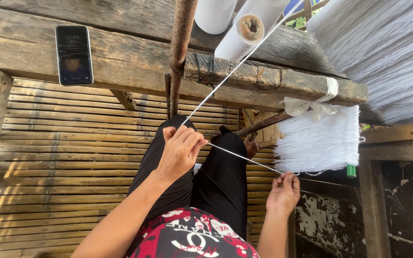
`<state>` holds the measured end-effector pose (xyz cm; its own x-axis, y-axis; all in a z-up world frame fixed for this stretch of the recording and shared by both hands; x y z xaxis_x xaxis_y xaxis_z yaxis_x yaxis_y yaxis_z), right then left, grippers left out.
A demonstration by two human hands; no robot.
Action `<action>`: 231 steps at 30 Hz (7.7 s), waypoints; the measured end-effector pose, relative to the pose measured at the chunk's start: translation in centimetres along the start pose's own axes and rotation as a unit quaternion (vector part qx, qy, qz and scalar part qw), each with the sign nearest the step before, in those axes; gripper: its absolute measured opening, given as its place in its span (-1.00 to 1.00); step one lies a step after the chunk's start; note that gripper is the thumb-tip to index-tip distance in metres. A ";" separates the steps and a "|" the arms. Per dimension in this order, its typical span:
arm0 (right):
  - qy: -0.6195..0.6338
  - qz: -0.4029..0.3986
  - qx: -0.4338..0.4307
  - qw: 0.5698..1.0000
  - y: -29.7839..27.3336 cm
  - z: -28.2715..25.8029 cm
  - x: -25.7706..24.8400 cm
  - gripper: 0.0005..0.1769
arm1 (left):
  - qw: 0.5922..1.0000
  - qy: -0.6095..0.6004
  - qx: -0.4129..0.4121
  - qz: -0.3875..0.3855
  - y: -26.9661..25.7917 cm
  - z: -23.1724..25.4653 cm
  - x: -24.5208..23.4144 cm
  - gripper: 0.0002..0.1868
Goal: Weaving white thread around a bundle of fibers on a wooden frame at a fast pace.
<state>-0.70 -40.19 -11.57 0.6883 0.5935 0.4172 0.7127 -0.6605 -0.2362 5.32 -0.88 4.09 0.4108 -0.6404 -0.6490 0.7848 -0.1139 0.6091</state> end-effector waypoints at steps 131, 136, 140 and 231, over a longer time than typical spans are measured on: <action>-0.079 -0.062 -0.396 0.913 -2.4 -27.2 24.4 -0.58 | 0.986 0.129 0.057 0.093 15.7 0.3 2.1 -0.74; -0.195 -0.194 -0.405 0.872 -4.6 -12.3 28.7 -0.52 | 0.977 0.125 0.082 0.152 16.5 0.8 3.0 -0.68; -0.315 -0.255 -0.318 0.857 -5.1 -6.4 29.8 -0.82 | 0.983 0.136 0.070 0.098 17.2 0.2 3.2 -0.90; -0.076 -0.009 -0.431 0.899 5.3 -31.5 13.1 -0.74 | 0.981 0.114 0.035 0.154 13.5 -0.9 0.1 -0.75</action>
<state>7.79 -50.39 20.33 0.7353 0.6203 0.2730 0.3995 -0.7221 0.5647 16.35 -1.84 11.85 0.7219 -0.4677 -0.5100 0.5771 0.0002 0.8167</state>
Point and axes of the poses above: each hand's wrist, its own y-axis towards the middle knuckle, its own x-axis out of the palm, z = x × y, the point moved 7 cm from there along y, towards the middle knuckle, and after that the axes turned 4 degrees about y, right-handed, at the moved point
